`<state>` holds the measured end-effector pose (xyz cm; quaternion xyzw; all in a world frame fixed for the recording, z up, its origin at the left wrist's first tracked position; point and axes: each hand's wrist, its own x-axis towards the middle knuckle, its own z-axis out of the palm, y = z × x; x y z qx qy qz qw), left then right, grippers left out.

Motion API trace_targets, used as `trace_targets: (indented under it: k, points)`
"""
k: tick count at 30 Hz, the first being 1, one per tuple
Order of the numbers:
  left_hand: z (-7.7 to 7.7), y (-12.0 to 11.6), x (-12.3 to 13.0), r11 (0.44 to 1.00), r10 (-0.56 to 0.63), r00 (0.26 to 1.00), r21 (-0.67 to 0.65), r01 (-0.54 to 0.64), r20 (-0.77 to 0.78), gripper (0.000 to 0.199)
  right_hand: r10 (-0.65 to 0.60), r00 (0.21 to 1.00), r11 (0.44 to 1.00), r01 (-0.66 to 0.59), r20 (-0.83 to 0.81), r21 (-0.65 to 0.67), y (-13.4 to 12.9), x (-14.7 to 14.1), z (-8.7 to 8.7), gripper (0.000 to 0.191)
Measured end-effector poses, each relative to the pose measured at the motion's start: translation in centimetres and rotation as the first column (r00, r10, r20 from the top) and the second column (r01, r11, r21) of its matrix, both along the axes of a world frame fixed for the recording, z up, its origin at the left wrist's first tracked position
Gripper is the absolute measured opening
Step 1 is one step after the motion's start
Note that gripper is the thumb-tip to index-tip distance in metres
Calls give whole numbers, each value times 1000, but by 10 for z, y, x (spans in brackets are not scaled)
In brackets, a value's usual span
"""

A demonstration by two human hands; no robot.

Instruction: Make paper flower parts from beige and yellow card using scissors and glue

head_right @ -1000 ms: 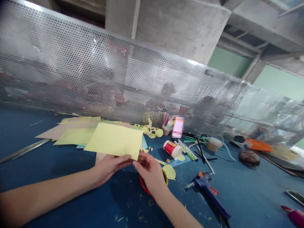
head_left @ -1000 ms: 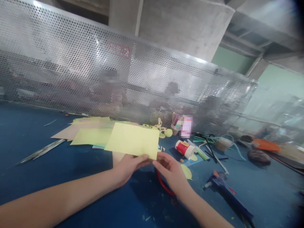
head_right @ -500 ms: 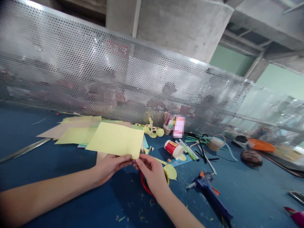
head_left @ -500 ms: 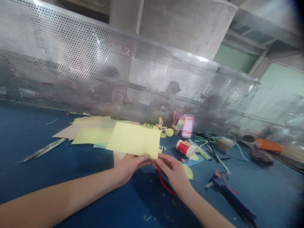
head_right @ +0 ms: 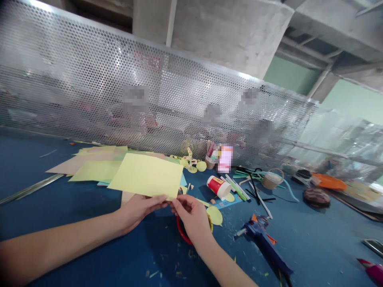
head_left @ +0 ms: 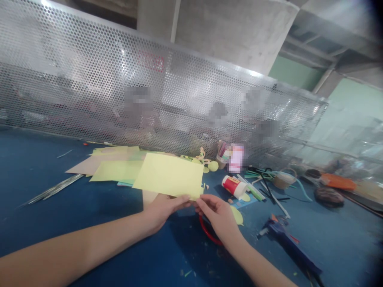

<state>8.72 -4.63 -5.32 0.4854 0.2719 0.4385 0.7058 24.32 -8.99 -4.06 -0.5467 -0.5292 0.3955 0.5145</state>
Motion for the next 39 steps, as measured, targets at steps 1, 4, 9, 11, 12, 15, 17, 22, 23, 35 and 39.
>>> trace_targets:
  k: [1, 4, 9, 11, 12, 15, 17, 22, 23, 35, 39]
  points:
    - [0, 0, 0, 1000, 10, 1000, -1, -10, -5, 36, -3, 1000, 1000, 3, 7, -10, 0, 0, 0, 29]
    - [-1, 1, 0, 1000, 26, 999, 1, -26, -27, 37, 0, 1000, 1000, 0, 27, -14, 0, 0, 0, 28]
    - [1, -3, -1, 997, 40, 994, 63, -34, -103, 38, 12, 999, 1000, -12, 35, -3, -1, 1, 0, 27]
    - [3, -5, -2, 993, 57, 987, 107, -41, -152, 36, 25, 999, 1000, -25, 29, 1, 0, 3, 0, 26]
    - [4, -6, -3, 991, 70, 981, 125, -48, -180, 33, 34, 999, 999, -34, 26, 5, 0, 4, 0, 25]
    - [6, -7, -5, 984, 100, 963, 171, -58, -249, 29, 61, 998, 998, -61, 12, 22, 2, 6, 3, 26]
    - [7, -5, -5, 988, 85, 968, 148, -50, -238, 32, 51, 999, 998, -51, -3, 22, 3, 8, 6, 27]
    - [19, 5, -6, 996, 59, 984, -73, -47, 168, 45, 35, 999, 998, -34, -22, 61, 6, 14, 14, 29]
    - [23, 6, -8, 993, 81, 970, -101, -59, 227, 44, 28, 999, 997, -26, -24, 68, 7, 15, 16, 30]
    - [43, 3, -18, 987, 155, 941, -90, -134, 301, 32, -51, 998, 996, 52, -25, 74, 12, 31, 29, 39]
    - [47, -4, -17, 993, 114, 954, -30, -110, 278, 36, -38, 999, 994, 40, -21, 100, 9, 27, 32, 37]
